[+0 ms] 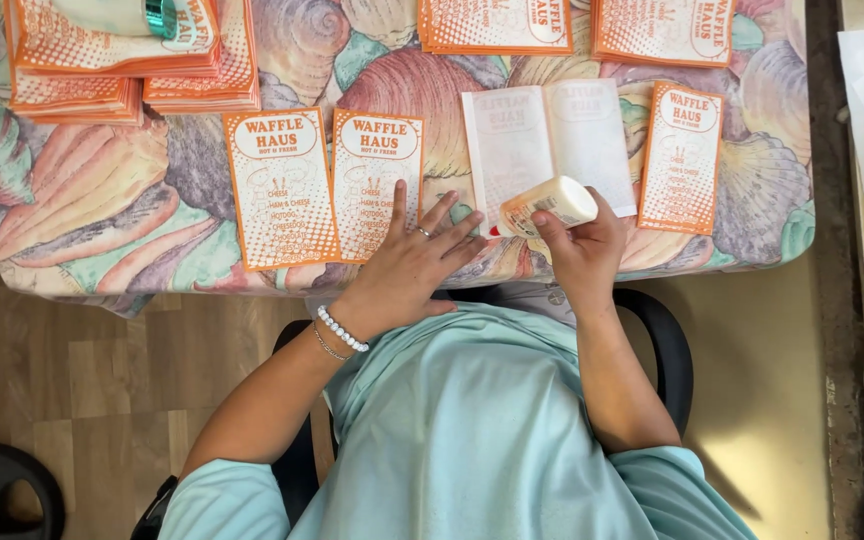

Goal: Applying glue to paper bags and folding them at a gluing station

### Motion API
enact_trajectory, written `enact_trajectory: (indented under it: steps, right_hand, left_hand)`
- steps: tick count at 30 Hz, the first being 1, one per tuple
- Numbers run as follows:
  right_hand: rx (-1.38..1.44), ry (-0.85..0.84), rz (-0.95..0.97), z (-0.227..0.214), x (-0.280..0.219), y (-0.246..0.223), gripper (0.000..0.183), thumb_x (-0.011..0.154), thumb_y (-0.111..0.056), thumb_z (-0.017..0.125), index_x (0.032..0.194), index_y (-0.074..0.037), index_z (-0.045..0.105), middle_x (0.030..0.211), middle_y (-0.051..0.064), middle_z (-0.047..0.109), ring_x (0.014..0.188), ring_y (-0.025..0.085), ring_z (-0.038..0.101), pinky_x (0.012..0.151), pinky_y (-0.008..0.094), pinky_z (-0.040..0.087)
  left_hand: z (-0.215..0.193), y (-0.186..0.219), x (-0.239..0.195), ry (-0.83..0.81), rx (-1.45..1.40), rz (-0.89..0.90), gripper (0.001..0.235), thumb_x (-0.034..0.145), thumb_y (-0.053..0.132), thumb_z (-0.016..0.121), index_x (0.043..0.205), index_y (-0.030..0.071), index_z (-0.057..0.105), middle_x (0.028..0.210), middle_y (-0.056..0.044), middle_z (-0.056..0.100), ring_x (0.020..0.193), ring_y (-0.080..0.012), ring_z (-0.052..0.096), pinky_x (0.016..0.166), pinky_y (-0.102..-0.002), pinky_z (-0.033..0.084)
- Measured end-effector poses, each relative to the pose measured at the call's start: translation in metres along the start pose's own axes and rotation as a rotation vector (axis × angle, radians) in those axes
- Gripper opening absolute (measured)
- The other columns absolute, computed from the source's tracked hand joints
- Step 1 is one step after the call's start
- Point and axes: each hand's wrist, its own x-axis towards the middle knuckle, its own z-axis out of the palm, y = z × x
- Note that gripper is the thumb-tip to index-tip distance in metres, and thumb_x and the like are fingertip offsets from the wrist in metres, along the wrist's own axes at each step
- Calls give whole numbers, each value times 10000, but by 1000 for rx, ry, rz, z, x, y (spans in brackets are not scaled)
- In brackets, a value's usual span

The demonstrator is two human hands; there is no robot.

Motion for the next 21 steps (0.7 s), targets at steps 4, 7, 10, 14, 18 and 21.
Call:
enact_trajectory:
  steps: [4, 7, 10, 14, 18, 21]
  right_hand:
    - [-94, -55, 3, -3, 0, 3, 428, 823, -122, 930, 1114, 52, 669, 973, 176, 715, 1076, 184, 593, 952, 418, 522]
    - [-135, -86, 10, -3, -6, 5, 476, 823, -105, 932, 1164, 70, 650, 1020, 208, 715, 1089, 218, 604, 967, 471, 519]
    - [-155, -49, 29, -5, -11, 8, 456, 845, -104, 920, 1171, 52, 641, 1056, 187, 725, 1135, 201, 598, 980, 450, 520]
    - [-169, -37, 0, 0, -11, 3, 414, 869, -96, 910, 1138, 58, 636, 1019, 207, 729, 1103, 212, 614, 953, 448, 528]
    - [-176, -36, -39, 4, -8, -4, 376, 871, -66, 907, 1094, 67, 636, 971, 215, 731, 1084, 215, 617, 935, 427, 529]
    - [-187, -36, -70, 7, -6, -8, 360, 874, -60, 906, 1066, 68, 629, 966, 230, 736, 1061, 218, 640, 921, 423, 536]
  left_hand:
    - [-7, 1, -1, 18, -32, 16, 929, 633, 409, 914, 1448, 138, 559, 1582, -107, 478, 1532, -410, 239, 1166, -808, -81]
    - [-6, 2, 0, 28, -21, 33, 925, 624, 400, 917, 1429, 109, 568, 1563, -131, 491, 1532, -412, 236, 1171, -809, -63]
    - [-2, 2, 1, 47, 29, 68, 881, 665, 414, 892, 1417, 86, 571, 1574, -116, 472, 1534, -380, 244, 1192, -801, -34]
    - [-5, 1, 2, 31, 12, 59, 864, 697, 397, 879, 1438, 82, 565, 1527, -120, 521, 1512, -377, 283, 1189, -794, -54]
    - [-7, 2, 2, 16, 18, 46, 862, 702, 392, 875, 1448, 97, 559, 1522, -116, 516, 1515, -371, 273, 1193, -787, -47]
    - [-9, 3, 0, -10, 18, 43, 891, 684, 387, 871, 1464, 104, 546, 1536, -110, 502, 1522, -364, 261, 1197, -781, -52]
